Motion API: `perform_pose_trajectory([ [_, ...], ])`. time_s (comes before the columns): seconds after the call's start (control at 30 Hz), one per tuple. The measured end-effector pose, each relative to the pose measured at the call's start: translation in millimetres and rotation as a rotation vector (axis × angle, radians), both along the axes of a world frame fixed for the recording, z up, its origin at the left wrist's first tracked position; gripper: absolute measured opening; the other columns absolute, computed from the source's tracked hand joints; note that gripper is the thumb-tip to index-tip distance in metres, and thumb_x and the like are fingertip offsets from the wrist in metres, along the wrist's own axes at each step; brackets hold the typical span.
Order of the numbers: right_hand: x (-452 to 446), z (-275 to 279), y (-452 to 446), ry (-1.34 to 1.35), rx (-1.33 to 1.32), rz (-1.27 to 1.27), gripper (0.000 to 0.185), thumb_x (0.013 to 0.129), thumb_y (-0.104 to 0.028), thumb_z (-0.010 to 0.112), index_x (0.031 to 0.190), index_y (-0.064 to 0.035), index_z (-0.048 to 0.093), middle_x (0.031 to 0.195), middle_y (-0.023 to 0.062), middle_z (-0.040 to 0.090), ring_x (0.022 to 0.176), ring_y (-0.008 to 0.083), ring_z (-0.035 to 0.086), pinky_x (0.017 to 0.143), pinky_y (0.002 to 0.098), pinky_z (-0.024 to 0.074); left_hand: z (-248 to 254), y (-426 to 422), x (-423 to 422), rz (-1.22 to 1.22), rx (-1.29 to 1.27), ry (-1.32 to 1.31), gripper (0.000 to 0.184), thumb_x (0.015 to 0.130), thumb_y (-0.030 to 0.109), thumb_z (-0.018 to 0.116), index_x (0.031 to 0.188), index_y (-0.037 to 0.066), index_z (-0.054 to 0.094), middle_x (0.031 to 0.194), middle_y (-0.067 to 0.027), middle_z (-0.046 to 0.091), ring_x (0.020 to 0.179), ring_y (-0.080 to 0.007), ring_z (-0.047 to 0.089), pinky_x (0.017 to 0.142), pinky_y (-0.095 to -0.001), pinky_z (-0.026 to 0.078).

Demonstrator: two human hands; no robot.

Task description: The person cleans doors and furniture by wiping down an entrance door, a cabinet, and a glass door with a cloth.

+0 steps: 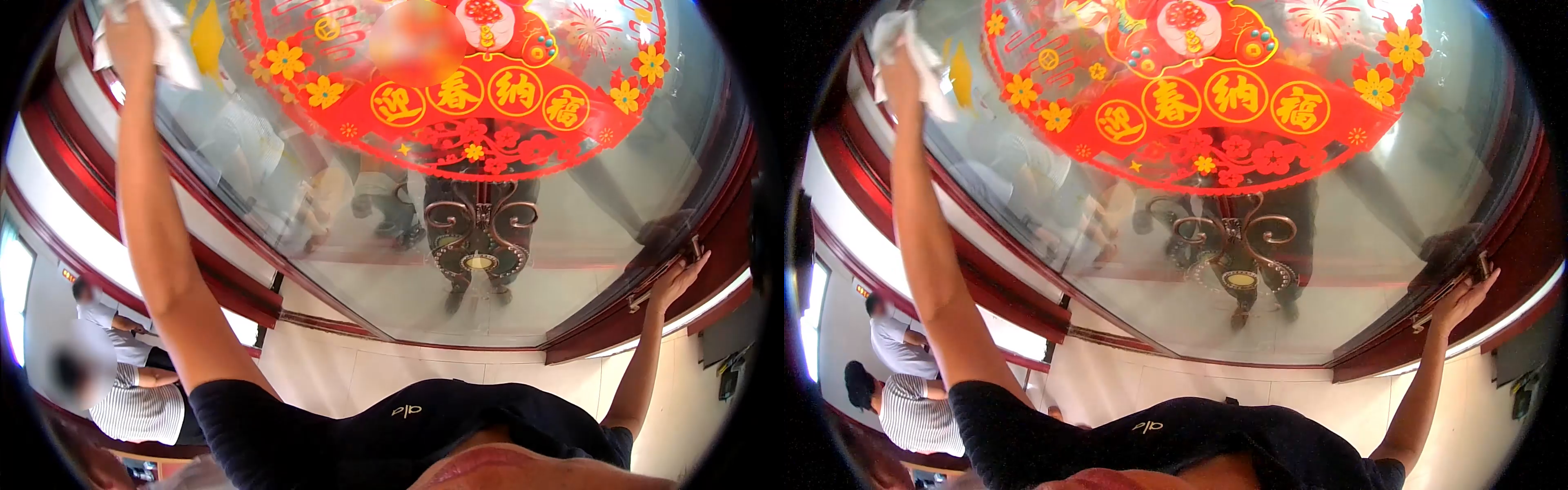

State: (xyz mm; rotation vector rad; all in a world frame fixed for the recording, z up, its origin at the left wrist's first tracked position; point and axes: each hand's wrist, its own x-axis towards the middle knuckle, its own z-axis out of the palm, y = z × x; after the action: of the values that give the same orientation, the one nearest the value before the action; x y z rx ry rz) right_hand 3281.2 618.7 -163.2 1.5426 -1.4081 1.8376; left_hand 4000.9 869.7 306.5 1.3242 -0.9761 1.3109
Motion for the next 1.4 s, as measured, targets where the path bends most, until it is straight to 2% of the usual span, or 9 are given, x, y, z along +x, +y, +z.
perform_pose_trajectory([
  [0.07,-3.7,0.5,-2.8,0.017,0.002,0.016,0.059,0.102,-0.024,0.039,0.154,0.0008,0.025,0.141,0.0243,0.049,0.123,0.0382,0.051,0.106,0.0443,0.0366,-60.0,-22.4,-16.2,-0.033,0.006,-0.18,0.07,0.098,0.042,0.051,0.145,-0.007,0.036,0.145,-0.0302,0.043,0.138,-0.0382,0.039,0.117,-0.043,0.027],
  [0.27,3.6,6.6,6.1,-0.057,0.05,0.086,0.061,0.099,-0.02,0.043,0.153,0.0027,0.025,0.141,0.0269,0.047,0.124,0.0395,0.049,0.107,0.0449,0.0349,-226.3,-9.8,-123.1,-0.045,0.446,-0.548,0.072,0.079,0.005,0.067,0.146,0.0,0.04,0.151,-0.0203,0.038,0.144,-0.0371,0.031,0.119,-0.0425,0.023],
  [0.4,2.3,2.8,11.6,-0.028,0.08,0.044,0.062,0.098,-0.02,0.044,0.153,0.0018,0.025,0.143,0.0264,0.044,0.124,0.0391,0.047,0.107,0.044,0.0332,-191.3,9.9,-48.0,-0.218,0.199,0.029,0.045,0.097,0.023,0.055,0.137,0.002,0.048,0.132,-0.0185,0.055,0.119,-0.0318,0.055,0.101,-0.0419,0.043],
  [0.6,-1.6,-2.7,-4.2,0.007,0.013,-0.019,0.064,0.098,-0.024,0.045,0.151,0.0062,0.027,0.143,0.0287,0.045,0.127,0.0404,0.048,0.108,0.0443,0.035,-131.8,3.4,-8.1,-0.231,-0.072,0.171,0.054,0.1,0.036,0.05,0.134,-0.005,0.049,0.126,-0.023,0.059,0.114,-0.0295,0.057,0.098,-0.0388,0.043],
  [0.63,-0.6,0.1,-2.6,-0.001,0.037,-0.023,0.064,0.097,-0.023,0.045,0.15,0.008,0.027,0.145,0.0292,0.043,0.129,0.04,0.048,0.107,0.0448,0.0364,-148.6,2.4,-4.1,-0.194,0.014,0.204,0.066,0.1,0.031,0.052,0.141,-0.016,0.032,0.138,-0.0332,0.047,0.129,-0.0402,0.047,0.111,-0.0419,0.033],
  [0.83,6.4,6.1,0.9,0.008,0.009,0.025,0.062,0.097,-0.016,0.042,0.149,0.0122,0.024,0.14,0.0313,0.047,0.124,0.0407,0.052,0.104,0.0436,0.041,-418.2,-4.3,-98.7,-0.212,0.271,0.097,0.077,0.088,0.005,0.055,0.151,-0.01,0.012,0.156,-0.028,0.022,0.146,-0.0391,0.022,0.121,-0.0458,0.014],
  [1.0,2.9,-3.2,-3.0,-0.03,0.033,0.046,0.063,0.097,-0.016,0.043,0.151,0.0078,0.023,0.139,0.032,0.045,0.12,0.0406,0.053,0.1,0.0447,0.0432,-552.2,19.5,-81.1,-0.212,0.111,0.461,0.069,0.1,0.035,0.049,0.147,-0.008,0.022,0.146,-0.0273,0.029,0.133,-0.0382,0.034,0.113,-0.0467,0.025],
  [1.2,4.3,-4.5,-3.2,-0.049,0.041,-0.01,0.065,0.094,-0.021,0.045,0.151,0.0054,0.026,0.14,0.0322,0.045,0.123,0.044,0.049,0.105,0.0478,0.038,-410.2,7.0,4.5,-0.119,-0.022,0.496,0.076,0.101,0.036,0.05,0.149,-0.011,0.015,0.149,-0.035,0.029,0.135,-0.043,0.037,0.113,-0.0464,0.028],
  [1.4,14.9,2.3,4.4,-0.115,0.007,0.085,0.066,0.094,-0.023,0.046,0.152,0.0023,0.027,0.143,0.0315,0.042,0.128,0.0427,0.046,0.107,0.0469,0.036,-213.9,-10.9,-93.8,-0.333,0.03,0.281,0.062,0.098,0.033,0.053,0.139,-0.008,0.032,0.13,-0.0254,0.05,0.117,-0.0339,0.052,0.102,-0.0425,0.04],
])
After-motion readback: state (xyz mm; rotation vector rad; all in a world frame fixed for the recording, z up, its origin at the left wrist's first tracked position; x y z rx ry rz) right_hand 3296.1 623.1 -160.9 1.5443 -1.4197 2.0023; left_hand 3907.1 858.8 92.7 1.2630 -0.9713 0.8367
